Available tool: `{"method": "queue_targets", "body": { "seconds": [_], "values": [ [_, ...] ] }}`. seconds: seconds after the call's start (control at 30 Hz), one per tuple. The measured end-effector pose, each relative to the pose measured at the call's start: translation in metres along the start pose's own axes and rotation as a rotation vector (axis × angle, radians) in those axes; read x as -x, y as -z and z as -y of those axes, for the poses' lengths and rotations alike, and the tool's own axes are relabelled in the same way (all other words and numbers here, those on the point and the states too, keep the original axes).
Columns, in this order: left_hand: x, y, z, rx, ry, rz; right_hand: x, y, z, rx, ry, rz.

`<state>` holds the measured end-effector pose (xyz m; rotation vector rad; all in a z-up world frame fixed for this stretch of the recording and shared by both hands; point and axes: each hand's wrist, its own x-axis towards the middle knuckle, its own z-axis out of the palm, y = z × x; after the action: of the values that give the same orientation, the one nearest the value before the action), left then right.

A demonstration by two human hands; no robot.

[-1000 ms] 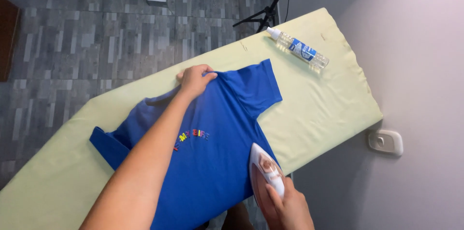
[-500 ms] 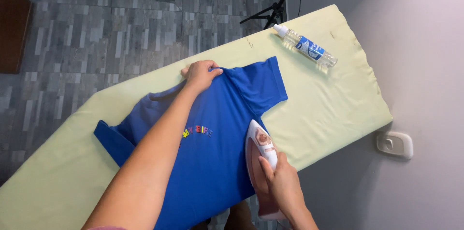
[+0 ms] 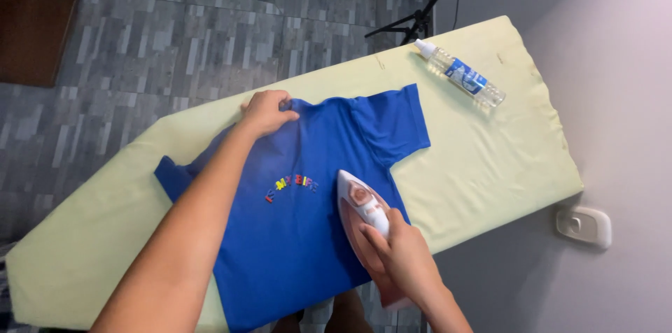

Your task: The person irons a blue t-shirt on an ironing board, smoothing both the back and front sides. They then pick up a hanger, place the t-shirt on it, and hang it in a closet.

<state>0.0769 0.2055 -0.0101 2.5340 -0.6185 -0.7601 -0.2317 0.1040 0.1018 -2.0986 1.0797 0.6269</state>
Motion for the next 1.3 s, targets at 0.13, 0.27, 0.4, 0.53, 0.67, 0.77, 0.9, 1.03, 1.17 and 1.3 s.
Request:
{"method": "queue_targets", "body": {
  "seconds": [0.13, 0.27, 0.4, 0.53, 0.67, 0.77, 0.9, 1.03, 1.17, 1.3],
  "values": [
    [-0.010, -0.021, 0.026, 0.011, -0.033, -0.163, -0.046, -0.032, 0.016, 0.163, 0.272, -0.144],
    [0.039, 0.015, 0.023, 0.090, 0.022, -0.203, -0.082, -0.007, 0.052, 0.199, 0.243, -0.158],
    [0.116, 0.065, 0.018, 0.028, 0.065, -0.160, -0.107, 0.012, 0.060, 0.159, 0.234, -0.175],
    [0.102, 0.046, 0.100, -0.044, 0.269, -0.031, -0.068, 0.044, 0.088, 0.113, 0.191, 0.040],
    [0.088, 0.029, 0.137, 0.132, 0.297, -0.164, -0.049, 0.054, 0.107, 0.320, 0.318, 0.013],
    [0.082, 0.021, 0.149, 0.110, 0.339, -0.174, -0.038, 0.052, 0.133, 0.456, 0.418, -0.114],
    [0.074, 0.014, 0.151, 0.073, 0.421, -0.133, -0.044, 0.033, 0.163, 0.646, 0.636, -0.203],
    [0.072, 0.015, 0.145, 0.039, 0.439, -0.137, -0.045, -0.003, 0.193, 0.730, 0.834, -0.143],
    [0.097, 0.028, 0.129, 0.034, 0.457, -0.119, -0.096, -0.047, 0.189, 0.865, 0.899, -0.234],
    [0.144, 0.055, 0.116, -0.060, 0.394, -0.081, -0.108, -0.050, 0.198, 0.839, 0.892, -0.274]
  ]
}}
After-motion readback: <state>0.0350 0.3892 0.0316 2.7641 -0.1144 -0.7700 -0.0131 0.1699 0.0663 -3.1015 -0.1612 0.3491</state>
